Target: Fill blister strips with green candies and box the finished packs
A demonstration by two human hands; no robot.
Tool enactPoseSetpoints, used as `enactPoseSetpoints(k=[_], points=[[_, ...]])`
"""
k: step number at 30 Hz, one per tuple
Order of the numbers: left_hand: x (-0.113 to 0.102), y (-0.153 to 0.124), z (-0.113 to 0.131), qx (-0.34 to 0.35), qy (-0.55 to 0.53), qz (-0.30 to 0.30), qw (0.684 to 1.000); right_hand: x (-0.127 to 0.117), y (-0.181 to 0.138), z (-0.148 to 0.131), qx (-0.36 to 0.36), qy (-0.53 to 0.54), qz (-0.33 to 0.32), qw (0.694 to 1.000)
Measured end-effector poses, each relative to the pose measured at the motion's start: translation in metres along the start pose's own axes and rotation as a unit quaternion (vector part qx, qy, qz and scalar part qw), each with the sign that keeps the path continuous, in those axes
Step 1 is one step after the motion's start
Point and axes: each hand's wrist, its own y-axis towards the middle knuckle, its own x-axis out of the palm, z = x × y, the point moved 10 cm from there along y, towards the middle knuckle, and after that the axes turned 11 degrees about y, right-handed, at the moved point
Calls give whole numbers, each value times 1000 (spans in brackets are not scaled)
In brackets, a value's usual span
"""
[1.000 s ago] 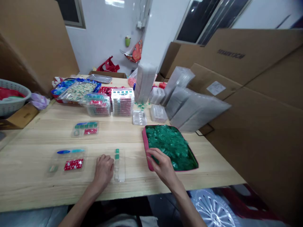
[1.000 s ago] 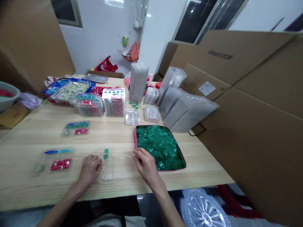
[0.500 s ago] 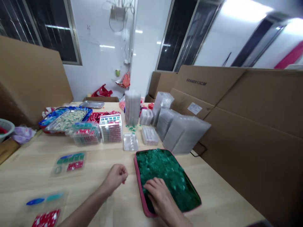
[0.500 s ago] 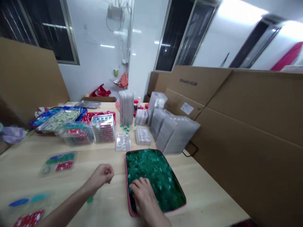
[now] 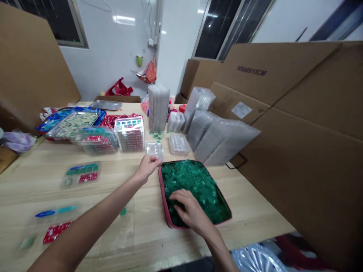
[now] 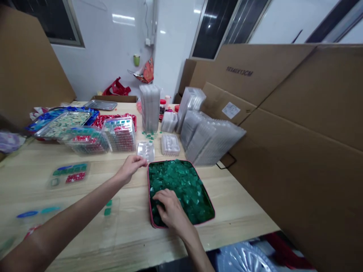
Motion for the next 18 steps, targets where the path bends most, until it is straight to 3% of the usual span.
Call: enactPoseSetpoints(k=[4,10,15,18], points=[[-11,-61,-29,-39,-31,-18,999,8,-5,-7,-9,-44,-29,999],[-13,-124,-64,-121,-109,-57,985,8,-12,-12,-11,-48,-15,999],[-10,-156,-72,-127,-136,-62,981,-3,-14,-19,10,84,65,994],[-11,-167,-66,-113,-163,-49,979,10,-14,-26,50,219,75,972]])
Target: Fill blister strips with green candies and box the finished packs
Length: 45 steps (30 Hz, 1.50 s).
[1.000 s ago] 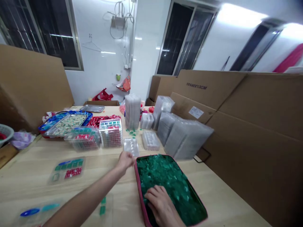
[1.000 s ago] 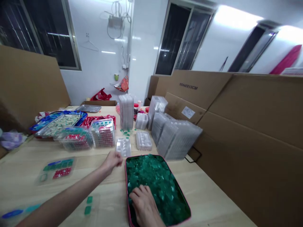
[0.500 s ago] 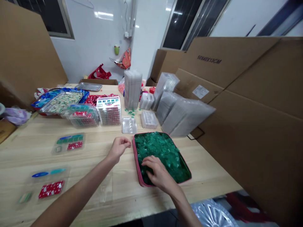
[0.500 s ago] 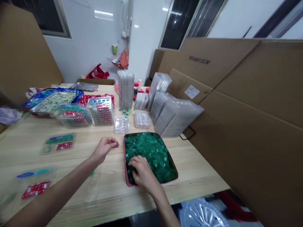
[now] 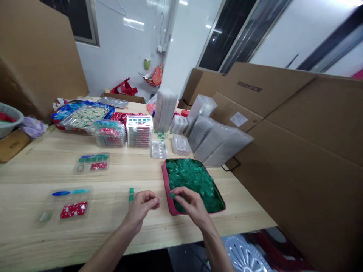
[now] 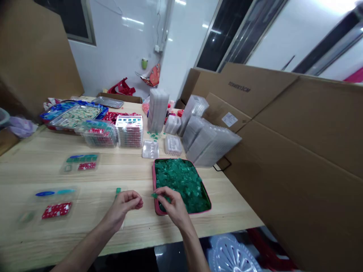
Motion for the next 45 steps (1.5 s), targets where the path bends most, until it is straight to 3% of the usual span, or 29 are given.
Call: enactPoseSetpoints(k=[5,9,15,18,23,26,29,32,39,42,45], points=[[-10,-19,13,26,-77,15,997,53,0,-3,35,171,-48,984],[-35,-34,10,22,-114,60,991,85,3,-9,7,210,-76,975],[-71,-53,3,41,-85,165,982,120,0,5,39,244,-91,965],[-77,-59,2,51,-32,190,980,126,-3,1,1,225,-86,971],[-84,-64,-3,55,15,146,988,120,0,8,-29,137,-60,988],[-115,-69,-8,40,119,198,972,114,7,20,-28,38,-37,998],[-138,-75,-3,47,243,248,937,127,10,25,-42,-56,-72,995],[-129,-76,-3,60,324,216,919,152,10,23,-77,-127,-126,981],[-99,-76,-21,69,400,165,899,187,17,28,-109,-285,-171,937],[-96,-73,-26,73,427,147,889,191,15,29,-114,-323,-180,922],[-95,-69,-25,78,452,137,878,176,8,18,-127,-279,-170,936]])
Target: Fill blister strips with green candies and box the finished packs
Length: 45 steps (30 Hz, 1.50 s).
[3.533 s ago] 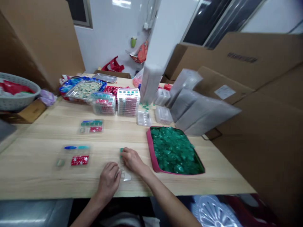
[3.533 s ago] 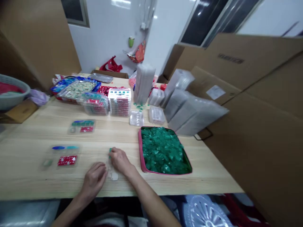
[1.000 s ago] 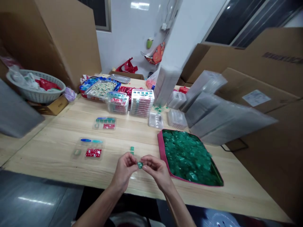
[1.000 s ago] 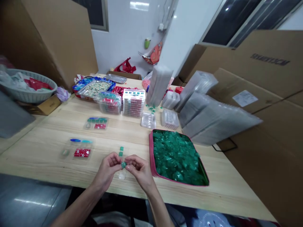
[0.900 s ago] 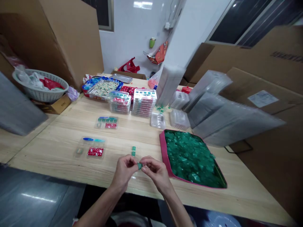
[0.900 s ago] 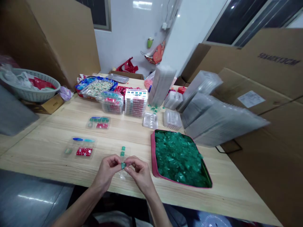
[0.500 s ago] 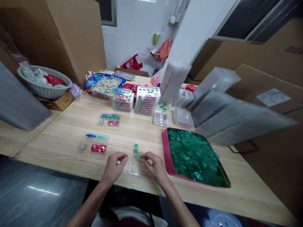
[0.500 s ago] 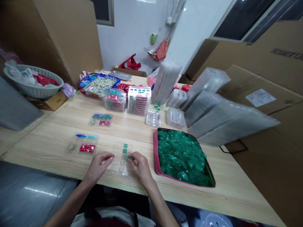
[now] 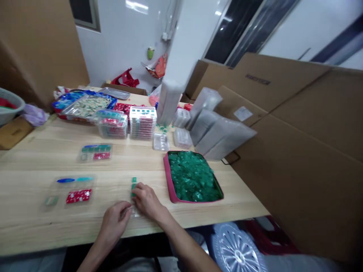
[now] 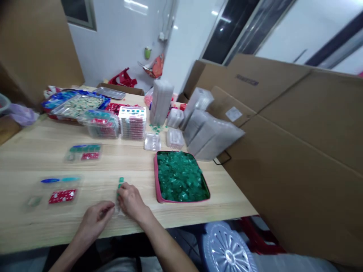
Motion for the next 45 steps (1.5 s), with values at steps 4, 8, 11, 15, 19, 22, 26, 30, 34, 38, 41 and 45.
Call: enactPoseSetpoints(k=[4,8,11,15,19,22,26,30,34,38,41,45], points=[[-5,4,5,6,1,13,1000,-75,-37,12,15,26,151,988],[-6,9,11,7,7,23,1000,-136,-70,52,96,-117,204,967],[-4,12,18,22,4,25,999,-143,-72,77,117,-157,155,968],[-8,12,25,22,-23,33,999,-149,-72,81,98,-116,162,975],[-8,14,32,20,-76,34,996,-161,-77,76,105,15,216,971],[1,17,36,-4,-181,13,983,-149,-75,73,135,223,228,938],[19,19,44,-50,-406,-38,912,-92,-56,60,180,460,175,852],[16,17,42,-71,-495,-33,865,-38,-36,36,181,584,121,782],[7,10,25,-79,-502,-19,861,-9,-26,21,191,633,85,746],[4,7,12,-82,-515,-21,853,5,-24,13,203,659,69,721],[3,8,15,-58,-526,-35,848,13,-25,13,212,681,74,697],[-3,10,10,-62,-523,8,850,18,-29,22,216,699,105,674]])
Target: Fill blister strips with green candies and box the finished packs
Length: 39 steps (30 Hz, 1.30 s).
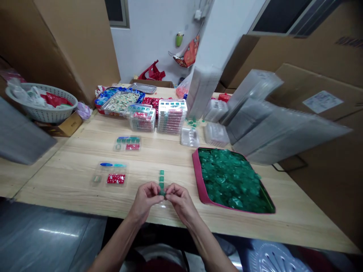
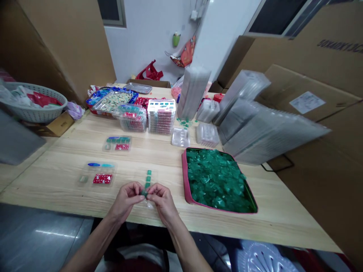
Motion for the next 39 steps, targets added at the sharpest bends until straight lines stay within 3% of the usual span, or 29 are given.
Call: enactPoseSetpoints(k=[6,11,13,19,24,27,30,33,35,39], points=[[-3,4,-4,-25,77,4,997,-5,4,-3,-15,-58,-18,998],[-8,19,-9,-44,127,-25,991,-5,19,-14,-38,-195,-32,980],[-11,25,-13,-45,195,-27,979,-3,25,-14,-47,-253,-50,965],[-11,29,-28,-23,388,-29,921,-9,25,-7,-83,-440,-45,893],[-5,25,-19,16,493,1,870,-5,20,-9,-141,-549,-20,824],[1,21,-15,43,554,-8,831,5,14,-11,-164,-574,-33,801],[7,20,-20,64,650,-42,756,11,3,-30,-194,-561,-45,803],[9,19,-25,67,706,-57,702,0,-17,-77,-254,-548,4,797],[10,17,-24,69,719,-59,689,-16,-30,-114,-293,-577,63,760],[11,13,-12,86,696,-28,712,-54,-33,-157,-280,-718,174,613]])
